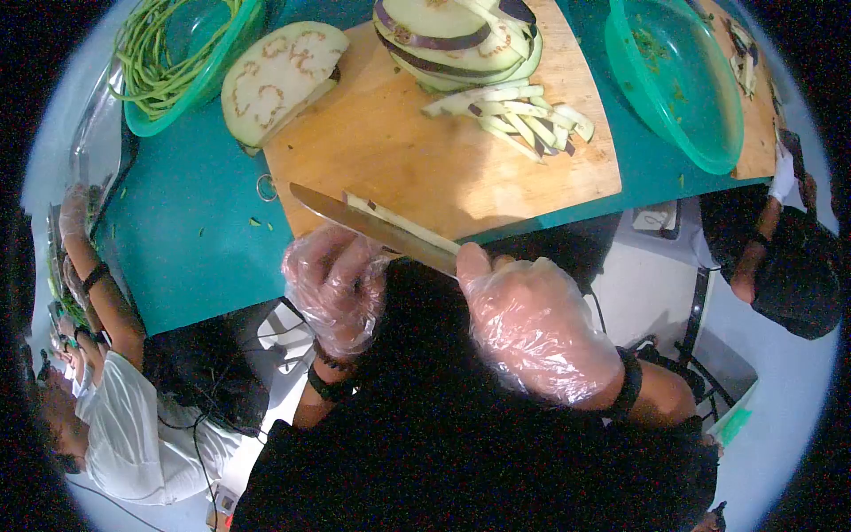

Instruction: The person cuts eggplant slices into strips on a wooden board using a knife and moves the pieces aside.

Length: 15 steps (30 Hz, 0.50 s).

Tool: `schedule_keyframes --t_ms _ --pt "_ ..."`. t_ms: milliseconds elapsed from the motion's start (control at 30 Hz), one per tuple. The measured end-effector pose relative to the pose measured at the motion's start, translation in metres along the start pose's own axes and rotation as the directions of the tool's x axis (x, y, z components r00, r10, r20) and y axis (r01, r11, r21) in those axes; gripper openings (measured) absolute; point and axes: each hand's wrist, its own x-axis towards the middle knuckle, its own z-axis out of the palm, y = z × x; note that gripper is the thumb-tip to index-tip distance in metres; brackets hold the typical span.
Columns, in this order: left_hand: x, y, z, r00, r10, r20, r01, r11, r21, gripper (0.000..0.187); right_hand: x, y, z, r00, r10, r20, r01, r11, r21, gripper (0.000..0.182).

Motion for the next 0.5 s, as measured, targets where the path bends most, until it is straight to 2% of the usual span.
schedule_keyframes --t_ms 333,500 --pt "0.0023 0.0012 -0.0004 1.000 -0.003 -0.003 0.003 0.999 0.032 0.045 -0.0018 0.0024 0.0024 0.999 0.022 0.047 -0.021 1.000 -0.022 0.014" --pt "0.0025 0.0005 -0.0032 1.000 -0.025 0.018 0.025 0.999 0.033 0.044 -0.0025 0.0051 -0.0017 0.996 -0.025 0.084 0.025 1.000 0.003 0.014"
